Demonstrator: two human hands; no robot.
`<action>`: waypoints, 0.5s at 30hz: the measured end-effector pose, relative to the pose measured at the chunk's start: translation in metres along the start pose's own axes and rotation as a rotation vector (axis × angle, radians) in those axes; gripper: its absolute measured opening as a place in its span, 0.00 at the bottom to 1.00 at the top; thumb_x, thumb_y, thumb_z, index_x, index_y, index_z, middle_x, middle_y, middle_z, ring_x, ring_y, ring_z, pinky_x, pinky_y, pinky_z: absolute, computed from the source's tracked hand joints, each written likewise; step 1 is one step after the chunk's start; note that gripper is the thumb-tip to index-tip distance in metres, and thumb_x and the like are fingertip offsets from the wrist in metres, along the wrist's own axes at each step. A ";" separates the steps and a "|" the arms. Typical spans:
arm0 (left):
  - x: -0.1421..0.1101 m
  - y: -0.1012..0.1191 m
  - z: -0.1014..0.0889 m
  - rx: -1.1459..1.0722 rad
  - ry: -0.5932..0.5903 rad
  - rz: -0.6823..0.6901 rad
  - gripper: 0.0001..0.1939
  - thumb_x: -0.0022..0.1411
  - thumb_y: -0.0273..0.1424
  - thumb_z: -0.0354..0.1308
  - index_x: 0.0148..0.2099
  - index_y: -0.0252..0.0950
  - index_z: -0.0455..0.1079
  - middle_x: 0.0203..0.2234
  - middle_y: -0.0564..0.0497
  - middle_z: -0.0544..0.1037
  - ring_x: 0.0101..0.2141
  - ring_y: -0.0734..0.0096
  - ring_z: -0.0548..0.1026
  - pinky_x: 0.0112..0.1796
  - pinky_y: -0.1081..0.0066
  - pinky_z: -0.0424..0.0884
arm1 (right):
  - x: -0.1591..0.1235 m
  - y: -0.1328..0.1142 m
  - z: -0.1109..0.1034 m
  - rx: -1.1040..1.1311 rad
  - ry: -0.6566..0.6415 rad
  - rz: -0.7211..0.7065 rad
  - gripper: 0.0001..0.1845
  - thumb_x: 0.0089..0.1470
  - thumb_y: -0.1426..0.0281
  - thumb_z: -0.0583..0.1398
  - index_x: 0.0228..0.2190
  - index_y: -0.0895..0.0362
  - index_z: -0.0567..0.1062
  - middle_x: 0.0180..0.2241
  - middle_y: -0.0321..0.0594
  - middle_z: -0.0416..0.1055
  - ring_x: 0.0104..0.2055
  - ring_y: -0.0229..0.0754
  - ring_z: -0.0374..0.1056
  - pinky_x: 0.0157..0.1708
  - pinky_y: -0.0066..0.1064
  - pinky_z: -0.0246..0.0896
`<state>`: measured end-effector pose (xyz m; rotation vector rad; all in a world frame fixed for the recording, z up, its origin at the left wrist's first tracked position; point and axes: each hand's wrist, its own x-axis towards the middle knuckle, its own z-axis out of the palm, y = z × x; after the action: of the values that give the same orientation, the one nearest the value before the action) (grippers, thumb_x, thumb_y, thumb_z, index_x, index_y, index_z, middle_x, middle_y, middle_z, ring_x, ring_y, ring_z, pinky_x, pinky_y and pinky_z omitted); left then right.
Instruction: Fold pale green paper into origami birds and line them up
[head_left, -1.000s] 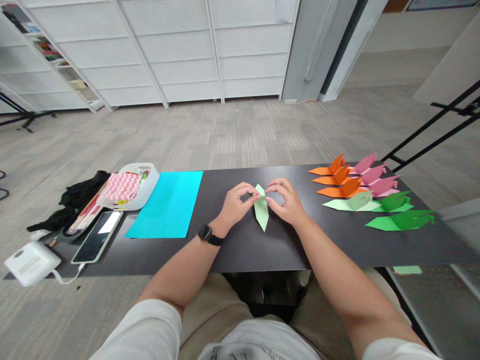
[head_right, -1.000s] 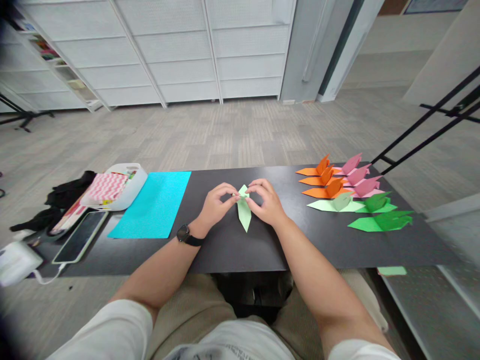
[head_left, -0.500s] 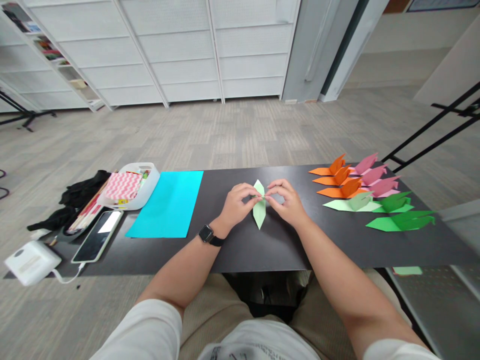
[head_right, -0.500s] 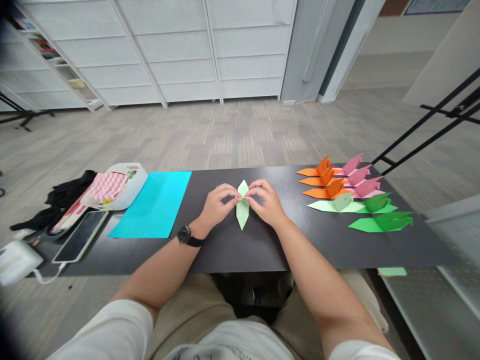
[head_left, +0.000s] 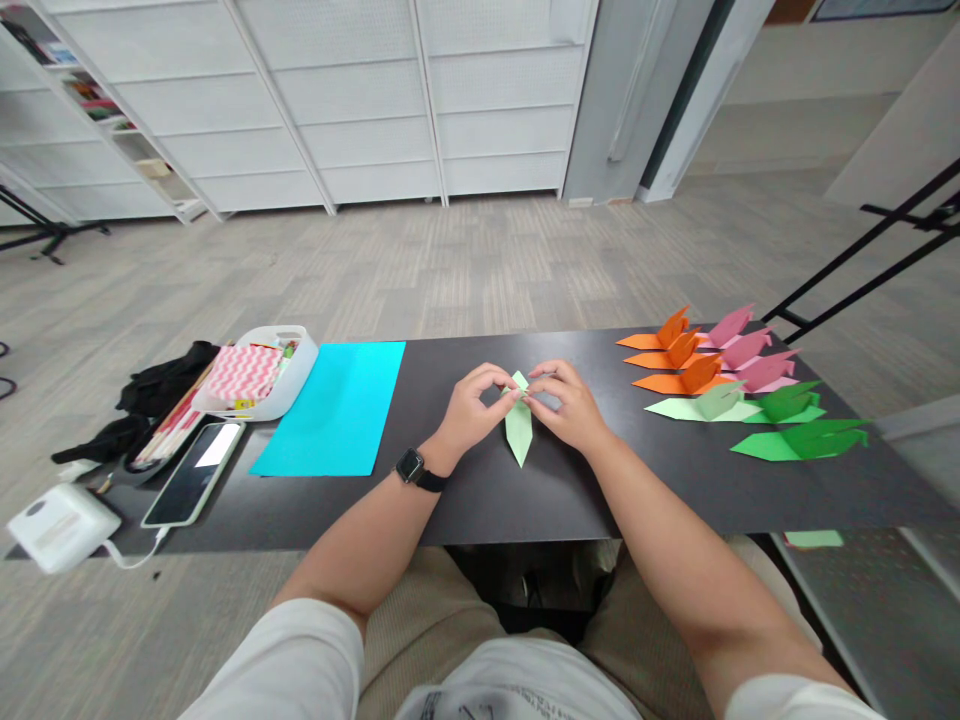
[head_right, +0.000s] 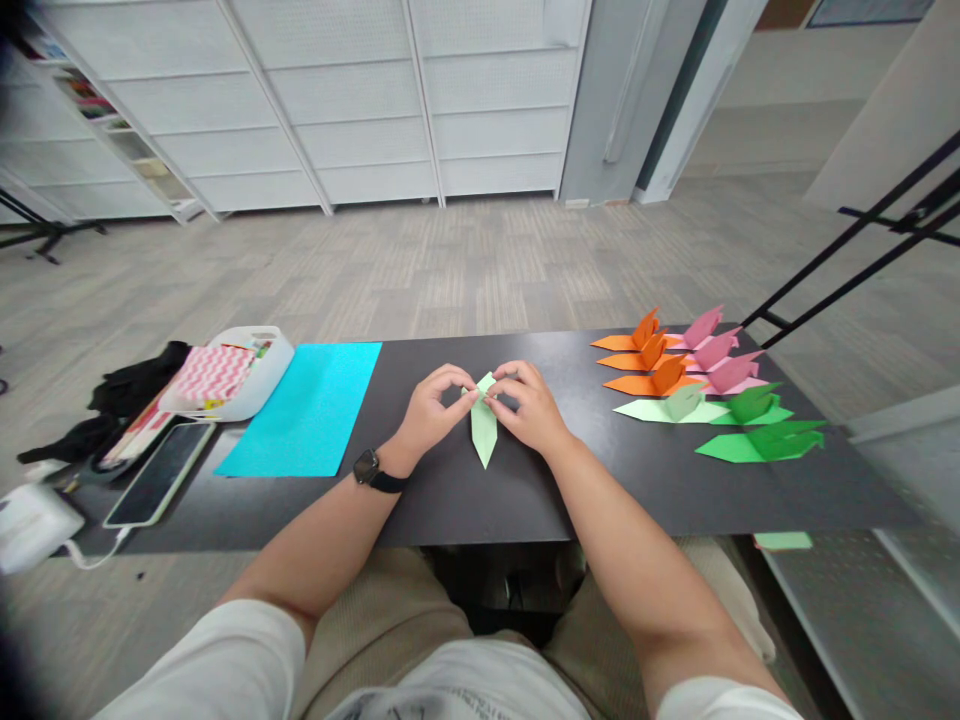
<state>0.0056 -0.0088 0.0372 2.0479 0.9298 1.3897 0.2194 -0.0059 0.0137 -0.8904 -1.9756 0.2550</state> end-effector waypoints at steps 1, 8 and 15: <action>0.000 0.000 0.000 -0.002 -0.012 0.002 0.04 0.68 0.32 0.66 0.40 0.38 0.76 0.36 0.49 0.79 0.39 0.68 0.78 0.44 0.66 0.75 | 0.000 0.000 0.000 -0.005 0.003 -0.002 0.02 0.63 0.68 0.64 0.36 0.50 0.79 0.46 0.44 0.72 0.52 0.50 0.71 0.53 0.49 0.68; -0.001 0.002 0.001 0.018 -0.034 -0.020 0.05 0.68 0.32 0.66 0.37 0.38 0.78 0.35 0.50 0.81 0.38 0.68 0.80 0.45 0.64 0.76 | -0.001 0.001 0.002 -0.046 -0.007 -0.036 0.03 0.64 0.68 0.65 0.36 0.49 0.79 0.46 0.43 0.72 0.50 0.48 0.70 0.48 0.45 0.68; -0.001 0.000 0.000 0.011 -0.021 -0.013 0.04 0.68 0.31 0.66 0.38 0.39 0.80 0.36 0.50 0.83 0.39 0.68 0.81 0.44 0.64 0.77 | -0.002 0.002 0.004 -0.029 -0.012 -0.033 0.02 0.64 0.68 0.64 0.37 0.49 0.79 0.46 0.43 0.72 0.50 0.48 0.69 0.48 0.44 0.68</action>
<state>0.0058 -0.0099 0.0367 2.0573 0.9418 1.3569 0.2178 -0.0057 0.0093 -0.8761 -2.0075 0.2137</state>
